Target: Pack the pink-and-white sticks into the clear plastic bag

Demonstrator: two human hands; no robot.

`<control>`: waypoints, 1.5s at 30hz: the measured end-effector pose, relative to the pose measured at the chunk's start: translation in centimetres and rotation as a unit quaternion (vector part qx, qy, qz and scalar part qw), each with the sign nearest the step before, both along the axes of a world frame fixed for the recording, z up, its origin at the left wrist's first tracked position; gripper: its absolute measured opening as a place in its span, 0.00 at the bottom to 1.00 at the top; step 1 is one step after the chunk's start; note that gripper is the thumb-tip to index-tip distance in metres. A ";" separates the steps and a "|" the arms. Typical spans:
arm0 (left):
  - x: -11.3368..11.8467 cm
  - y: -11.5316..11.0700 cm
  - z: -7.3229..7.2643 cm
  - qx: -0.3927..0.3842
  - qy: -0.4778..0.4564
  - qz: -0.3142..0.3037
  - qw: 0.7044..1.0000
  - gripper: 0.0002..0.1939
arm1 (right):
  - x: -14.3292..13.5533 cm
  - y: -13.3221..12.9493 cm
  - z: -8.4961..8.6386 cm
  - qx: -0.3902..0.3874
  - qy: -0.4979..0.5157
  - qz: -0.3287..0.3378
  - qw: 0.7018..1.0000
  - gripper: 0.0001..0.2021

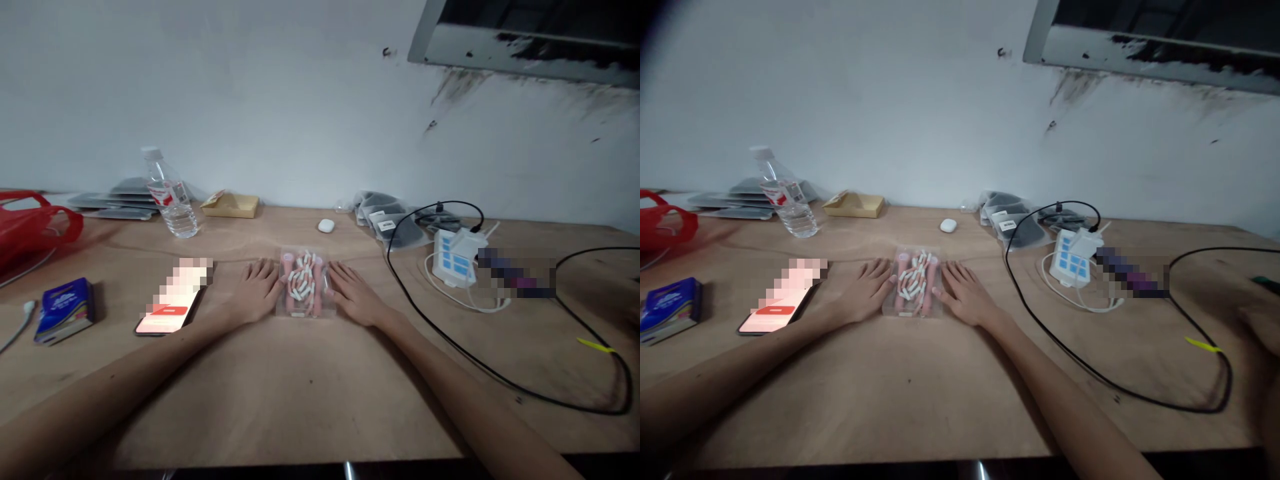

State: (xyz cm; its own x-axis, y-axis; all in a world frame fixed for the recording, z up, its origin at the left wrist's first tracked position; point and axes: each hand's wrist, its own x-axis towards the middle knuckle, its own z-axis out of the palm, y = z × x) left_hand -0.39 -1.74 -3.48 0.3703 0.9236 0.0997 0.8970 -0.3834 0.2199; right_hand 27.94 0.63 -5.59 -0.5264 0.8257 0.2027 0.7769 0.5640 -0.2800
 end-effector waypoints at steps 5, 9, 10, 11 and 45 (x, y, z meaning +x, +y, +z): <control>0.0 0.0 -0.4 0.005 0.015 -0.004 1.000 0.32 | 0.6 -0.1 -0.1 0.003 0.001 -0.008 1.000 0.37; -0.1 0.0 -0.5 0.003 0.008 -0.004 1.000 0.33 | 0.8 -0.2 -0.1 -0.022 0.012 0.003 1.000 0.37; -0.1 0.0 -0.6 0.002 0.006 -0.005 1.000 0.34 | 0.8 -0.2 0.0 -0.022 0.016 0.007 1.000 0.37; -0.1 0.0 -0.6 0.002 0.005 -0.006 1.000 0.34 | 0.8 -0.3 0.1 -0.023 0.019 0.008 1.000 0.37; -0.3 -0.9 -0.3 0.042 0.011 -0.018 0.999 0.35 | 0.7 -0.6 -0.2 -0.029 0.006 -0.003 1.000 0.38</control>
State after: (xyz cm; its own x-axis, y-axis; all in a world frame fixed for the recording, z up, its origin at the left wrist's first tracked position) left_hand -0.71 -2.62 -3.79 0.4060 0.8984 0.1671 0.8868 -0.4315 0.1653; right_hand 28.65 -0.01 -5.75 -0.5198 0.8391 0.1605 0.7762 0.5424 -0.3214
